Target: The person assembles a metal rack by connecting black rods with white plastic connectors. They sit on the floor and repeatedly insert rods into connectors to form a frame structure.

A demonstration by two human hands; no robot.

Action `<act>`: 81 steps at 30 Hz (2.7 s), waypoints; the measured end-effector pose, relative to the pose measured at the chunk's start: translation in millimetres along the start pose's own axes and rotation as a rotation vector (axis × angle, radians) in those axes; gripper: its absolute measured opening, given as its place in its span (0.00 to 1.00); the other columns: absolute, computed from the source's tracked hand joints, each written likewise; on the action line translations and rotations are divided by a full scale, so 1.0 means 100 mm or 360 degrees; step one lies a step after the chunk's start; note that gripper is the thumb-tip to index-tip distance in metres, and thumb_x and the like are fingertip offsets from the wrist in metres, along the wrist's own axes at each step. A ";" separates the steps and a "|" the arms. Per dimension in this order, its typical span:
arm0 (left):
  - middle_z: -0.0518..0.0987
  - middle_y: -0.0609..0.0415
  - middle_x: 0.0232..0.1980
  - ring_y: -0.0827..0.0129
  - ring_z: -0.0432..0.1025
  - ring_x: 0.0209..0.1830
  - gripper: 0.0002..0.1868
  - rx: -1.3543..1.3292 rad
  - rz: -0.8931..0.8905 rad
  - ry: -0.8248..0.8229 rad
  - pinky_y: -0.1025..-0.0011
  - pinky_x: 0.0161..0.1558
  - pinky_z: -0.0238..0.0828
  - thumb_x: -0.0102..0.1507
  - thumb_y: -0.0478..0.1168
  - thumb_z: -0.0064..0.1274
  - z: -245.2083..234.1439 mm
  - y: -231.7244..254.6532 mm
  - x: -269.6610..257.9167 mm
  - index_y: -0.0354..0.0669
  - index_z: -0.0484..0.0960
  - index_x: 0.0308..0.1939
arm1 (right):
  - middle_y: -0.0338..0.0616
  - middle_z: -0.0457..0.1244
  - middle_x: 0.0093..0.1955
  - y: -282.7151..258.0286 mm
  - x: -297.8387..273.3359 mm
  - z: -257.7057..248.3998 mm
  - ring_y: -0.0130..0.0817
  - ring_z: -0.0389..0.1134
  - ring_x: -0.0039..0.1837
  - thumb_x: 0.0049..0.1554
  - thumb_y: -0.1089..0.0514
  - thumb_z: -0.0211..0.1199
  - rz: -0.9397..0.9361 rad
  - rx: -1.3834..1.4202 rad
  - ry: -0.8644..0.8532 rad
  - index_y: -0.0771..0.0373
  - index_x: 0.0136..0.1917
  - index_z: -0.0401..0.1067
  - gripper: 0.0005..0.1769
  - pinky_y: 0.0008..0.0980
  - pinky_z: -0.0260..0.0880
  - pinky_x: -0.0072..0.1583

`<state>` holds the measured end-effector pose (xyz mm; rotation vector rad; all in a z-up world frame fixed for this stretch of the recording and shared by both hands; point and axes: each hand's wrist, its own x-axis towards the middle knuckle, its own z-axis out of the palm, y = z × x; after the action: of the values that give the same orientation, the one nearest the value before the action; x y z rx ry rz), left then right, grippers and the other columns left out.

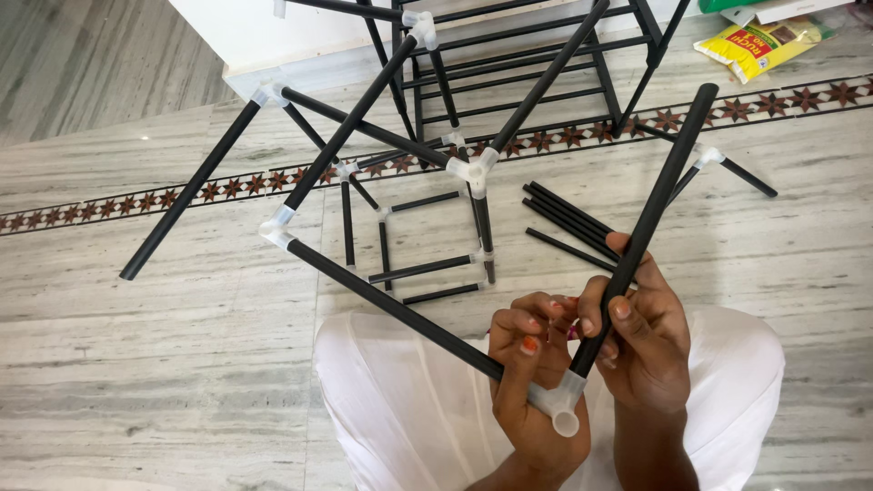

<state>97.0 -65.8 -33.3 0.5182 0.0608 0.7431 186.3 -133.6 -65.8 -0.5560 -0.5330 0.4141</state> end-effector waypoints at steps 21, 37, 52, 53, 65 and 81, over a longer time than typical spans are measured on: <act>0.77 0.48 0.45 0.56 0.73 0.56 0.11 -0.0263 0.0000 0.0090 0.54 0.70 0.59 0.69 0.31 0.38 -0.03 0.21 0.06 0.39 0.70 0.54 | 0.50 0.64 0.45 0.18 -0.04 0.11 0.26 0.62 0.39 0.73 0.54 0.50 0.0245 0.0392 0.0220 0.69 0.65 0.65 0.16 0.25 0.63 0.41; 0.70 0.54 0.38 0.68 0.65 0.39 0.14 -0.0533 -0.0008 0.0148 0.66 0.48 0.62 0.77 0.44 0.29 -0.14 0.46 0.15 0.44 0.69 0.57 | 0.40 0.60 0.42 0.30 0.09 0.18 0.31 0.60 0.47 0.75 0.49 0.45 0.0482 0.1050 0.0226 0.65 0.61 0.65 0.17 0.30 0.64 0.51; 0.69 0.55 0.36 0.70 0.64 0.38 0.14 -0.0462 0.0003 0.0150 0.67 0.47 0.62 0.77 0.44 0.29 -0.17 0.47 0.18 0.43 0.69 0.56 | 0.43 0.61 0.50 0.54 0.32 -0.17 0.31 0.60 0.46 0.72 0.43 0.47 0.0508 0.1129 0.0428 0.65 0.62 0.65 0.22 0.29 0.63 0.49; 0.69 0.55 0.36 0.70 0.64 0.38 0.14 -0.0438 0.0028 0.0122 0.68 0.47 0.62 0.77 0.44 0.29 -0.17 0.46 0.18 0.42 0.69 0.57 | 0.42 0.61 0.50 0.53 0.31 -0.20 0.30 0.60 0.46 0.73 0.44 0.47 0.0499 0.1102 0.0379 0.64 0.62 0.65 0.21 0.29 0.63 0.49; 0.70 0.55 0.37 0.71 0.66 0.36 0.13 -0.0609 0.0066 0.0115 0.70 0.44 0.63 0.76 0.41 0.30 -0.27 0.59 0.32 0.41 0.69 0.57 | 0.47 0.60 0.70 0.11 0.23 -0.04 0.33 0.65 0.64 0.73 0.49 0.45 0.0126 0.0076 0.0441 0.62 0.79 0.57 0.25 0.32 0.71 0.58; 0.70 0.55 0.39 0.69 0.67 0.39 0.08 -0.0642 -0.0181 -0.0024 0.67 0.48 0.65 0.73 0.43 0.33 -0.24 0.63 0.37 0.45 0.67 0.50 | 0.46 0.57 0.31 0.16 -0.17 0.28 0.35 0.58 0.31 0.68 0.39 0.44 -0.1194 -0.1682 -0.0280 0.66 0.52 0.61 0.26 0.39 0.67 0.39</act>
<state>79.3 8.2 -19.3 0.1339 -0.0725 0.6193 153.1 -119.2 -61.4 -1.2625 -1.0775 -0.5982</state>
